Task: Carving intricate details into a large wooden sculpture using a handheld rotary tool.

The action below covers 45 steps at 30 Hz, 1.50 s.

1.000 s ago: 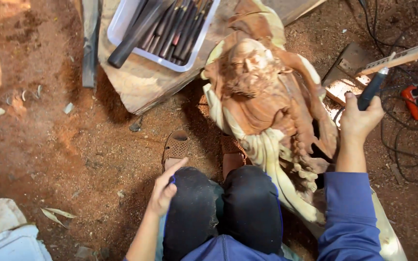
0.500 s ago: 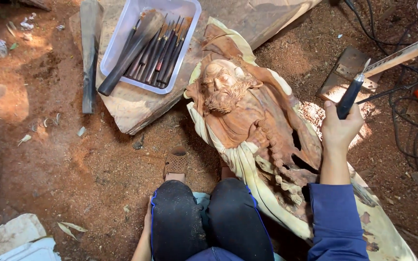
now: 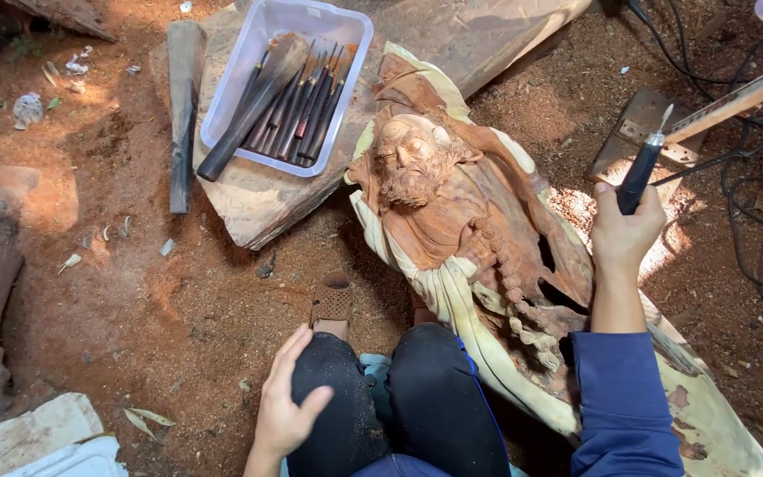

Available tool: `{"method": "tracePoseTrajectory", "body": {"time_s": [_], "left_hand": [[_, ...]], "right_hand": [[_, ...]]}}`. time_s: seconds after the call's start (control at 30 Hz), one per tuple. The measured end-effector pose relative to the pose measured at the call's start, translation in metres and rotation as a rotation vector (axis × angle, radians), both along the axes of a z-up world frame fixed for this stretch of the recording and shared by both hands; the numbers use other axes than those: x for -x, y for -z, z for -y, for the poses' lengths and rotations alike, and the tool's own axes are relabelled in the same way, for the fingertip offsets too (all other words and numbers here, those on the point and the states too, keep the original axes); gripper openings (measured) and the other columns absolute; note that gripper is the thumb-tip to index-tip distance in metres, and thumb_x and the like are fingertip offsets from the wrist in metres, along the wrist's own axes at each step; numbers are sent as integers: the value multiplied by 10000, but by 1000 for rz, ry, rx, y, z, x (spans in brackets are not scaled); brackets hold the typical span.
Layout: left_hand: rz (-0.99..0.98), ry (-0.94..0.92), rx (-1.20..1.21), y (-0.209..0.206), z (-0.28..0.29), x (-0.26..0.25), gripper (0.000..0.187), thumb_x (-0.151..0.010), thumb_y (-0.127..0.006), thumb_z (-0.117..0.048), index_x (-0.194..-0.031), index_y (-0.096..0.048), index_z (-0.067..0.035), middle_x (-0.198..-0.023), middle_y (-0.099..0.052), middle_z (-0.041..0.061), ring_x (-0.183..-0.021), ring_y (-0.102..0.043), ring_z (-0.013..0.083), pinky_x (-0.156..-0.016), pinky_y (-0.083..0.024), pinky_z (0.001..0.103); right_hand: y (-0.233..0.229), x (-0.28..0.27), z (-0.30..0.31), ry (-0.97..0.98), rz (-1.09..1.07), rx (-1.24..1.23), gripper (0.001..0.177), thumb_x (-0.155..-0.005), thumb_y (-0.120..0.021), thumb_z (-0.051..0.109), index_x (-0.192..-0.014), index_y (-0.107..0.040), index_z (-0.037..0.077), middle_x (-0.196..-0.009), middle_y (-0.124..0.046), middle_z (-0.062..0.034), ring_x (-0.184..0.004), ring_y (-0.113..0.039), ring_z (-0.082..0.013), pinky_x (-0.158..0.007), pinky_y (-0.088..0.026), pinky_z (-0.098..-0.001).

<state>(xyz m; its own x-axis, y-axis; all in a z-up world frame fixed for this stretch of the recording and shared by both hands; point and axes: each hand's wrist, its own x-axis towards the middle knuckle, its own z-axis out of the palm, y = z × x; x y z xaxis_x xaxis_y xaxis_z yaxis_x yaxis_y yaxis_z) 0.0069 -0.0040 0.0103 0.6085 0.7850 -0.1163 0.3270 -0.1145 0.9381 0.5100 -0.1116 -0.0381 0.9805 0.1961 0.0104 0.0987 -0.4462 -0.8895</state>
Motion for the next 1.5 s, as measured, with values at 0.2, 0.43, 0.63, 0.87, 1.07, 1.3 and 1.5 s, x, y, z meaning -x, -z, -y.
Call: {"method": "tracePoseTrajectory", "body": {"time_s": [0.2, 0.43, 0.63, 0.87, 1.07, 1.3, 1.5], "left_hand": [[-193, -136, -325, 7, 4, -3, 779, -846, -580, -613, -1358, -598, -26, -1397, -588, 166, -1334, -557, 301, -1130, -430, 466], [-151, -360, -382, 20, 7, 5, 729, -816, -601, -473, -1402, -592, -40, -1233, -486, 110, -825, -491, 157, -768, -472, 296], [-91, -330, -441, 10, 10, -2, 717, -847, -609, -450, -1403, -553, 0, -1405, -459, 166, -1070, -587, 237, -936, -527, 369], [-83, -304, -603, 11, 14, -4, 691, -875, -613, -456, -1380, -563, 13, -1332, -478, 181, -1141, -571, 258, -872, -550, 340], [-120, -269, -544, 8, 14, -6, 848, -832, -601, -567, -1417, -518, 42, -1383, -431, 177, -1127, -558, 253, -927, -543, 363], [-101, -239, -539, 8, 17, -7, 802, -852, -601, -529, -1424, -507, 26, -1432, -418, 211, -1233, -596, 308, -986, -547, 404], [-159, -267, -533, 11, 18, -3, 852, -807, -611, -578, -1416, -536, 12, -1333, -452, 158, -1210, -541, 263, -895, -524, 360]], "right_hand": [[11, -7, 3, 3, 42, 24, 409, -1054, -815, 183, -859, -456, 164, -796, -418, 35, -722, -387, -116, -594, -329, -317], [6, -5, 1, 9, 18, -6, 362, -1044, -808, 184, -867, -494, 158, -778, -467, 36, -677, -448, -107, -559, -362, -319], [11, -7, 3, 17, 39, 14, 352, -1033, -823, 211, -867, -518, 156, -774, -458, 41, -682, -432, -108, -563, -344, -322], [9, -6, 3, 9, 42, 23, 330, -1048, -826, 208, -895, -540, 148, -795, -478, 32, -707, -441, -118, -579, -358, -327], [8, -5, 3, -8, 34, 13, 304, -1057, -814, 195, -914, -551, 141, -802, -494, 23, -699, -467, -119, -578, -384, -326], [5, -4, 3, -10, 5, 9, 313, -1066, -804, 184, -922, -528, 145, -805, -496, 26, -688, -472, -111, -565, -390, -320], [-1, -1, 0, -28, -9, 1, 311, -1076, -785, 173, -925, -514, 148, -814, -482, 26, -697, -463, -106, -568, -383, -312]]}}
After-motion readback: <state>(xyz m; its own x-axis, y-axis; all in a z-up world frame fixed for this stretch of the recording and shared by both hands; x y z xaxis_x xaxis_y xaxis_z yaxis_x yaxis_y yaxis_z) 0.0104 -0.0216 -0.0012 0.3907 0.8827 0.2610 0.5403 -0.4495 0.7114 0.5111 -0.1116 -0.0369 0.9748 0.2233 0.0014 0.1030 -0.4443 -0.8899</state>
